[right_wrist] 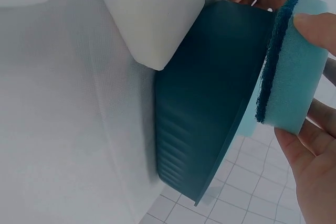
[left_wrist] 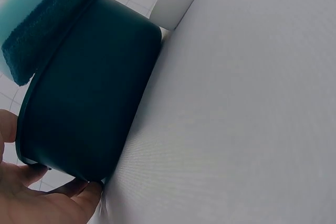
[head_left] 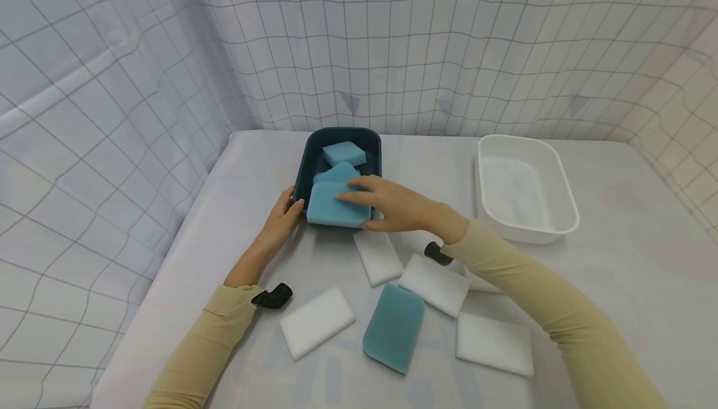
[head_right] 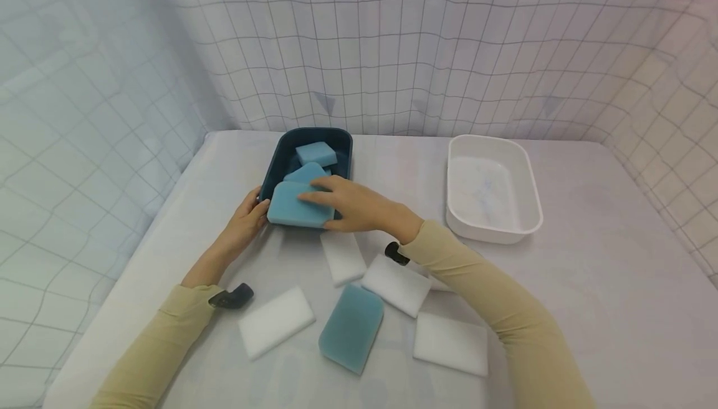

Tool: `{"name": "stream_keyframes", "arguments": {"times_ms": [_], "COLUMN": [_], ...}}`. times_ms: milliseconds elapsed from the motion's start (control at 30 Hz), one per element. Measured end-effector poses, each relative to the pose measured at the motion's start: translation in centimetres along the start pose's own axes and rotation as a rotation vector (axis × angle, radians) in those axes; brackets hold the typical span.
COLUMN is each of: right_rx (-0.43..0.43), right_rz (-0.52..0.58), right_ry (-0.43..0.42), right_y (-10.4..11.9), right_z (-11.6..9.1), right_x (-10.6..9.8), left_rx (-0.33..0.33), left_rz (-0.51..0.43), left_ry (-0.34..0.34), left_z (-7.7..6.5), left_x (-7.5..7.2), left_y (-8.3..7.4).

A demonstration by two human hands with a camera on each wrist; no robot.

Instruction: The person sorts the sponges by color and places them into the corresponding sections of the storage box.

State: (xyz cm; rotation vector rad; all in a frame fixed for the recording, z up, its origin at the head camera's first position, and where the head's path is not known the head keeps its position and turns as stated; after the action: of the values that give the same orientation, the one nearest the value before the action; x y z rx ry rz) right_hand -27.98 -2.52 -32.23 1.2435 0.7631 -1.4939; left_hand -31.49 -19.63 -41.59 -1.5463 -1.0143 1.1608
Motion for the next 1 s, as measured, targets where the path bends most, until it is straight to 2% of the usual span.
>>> {"name": "stream_keyframes", "arguments": {"times_ms": [300,500,733,1000], "right_rx": [0.059,0.125,0.219,0.235], "right_rz": [-0.018,-0.027,-0.002,0.039], "right_ry": [-0.022,-0.008,0.015,-0.048], "right_y": [-1.1,-2.2,-4.2,-5.1], "right_z": [0.5,1.0,1.1,1.6], "right_x": [-0.1,-0.3,0.6,0.6], "left_rx": [-0.005,0.006,-0.013,-0.021], "left_rz": [-0.007,0.002,0.018,0.008], "left_ry": [0.000,-0.005,-0.016,-0.016], "left_z": [-0.1,-0.1,0.0,0.1], "left_x": [0.0,0.0,0.0,-0.1], "left_y": [0.1,0.1,0.3,0.3]}}
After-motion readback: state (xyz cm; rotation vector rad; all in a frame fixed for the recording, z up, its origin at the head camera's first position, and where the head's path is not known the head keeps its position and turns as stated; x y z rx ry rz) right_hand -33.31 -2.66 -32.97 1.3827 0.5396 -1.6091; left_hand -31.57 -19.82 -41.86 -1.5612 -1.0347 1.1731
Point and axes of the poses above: each hand's wrist, its own z-axis towards the middle knuckle, its own x-axis out of the palm, y = z × x, the point moved 9 cm from there along z, towards the middle knuckle, and after that the axes turned 5 degrees about -x, right-handed, at the moved point
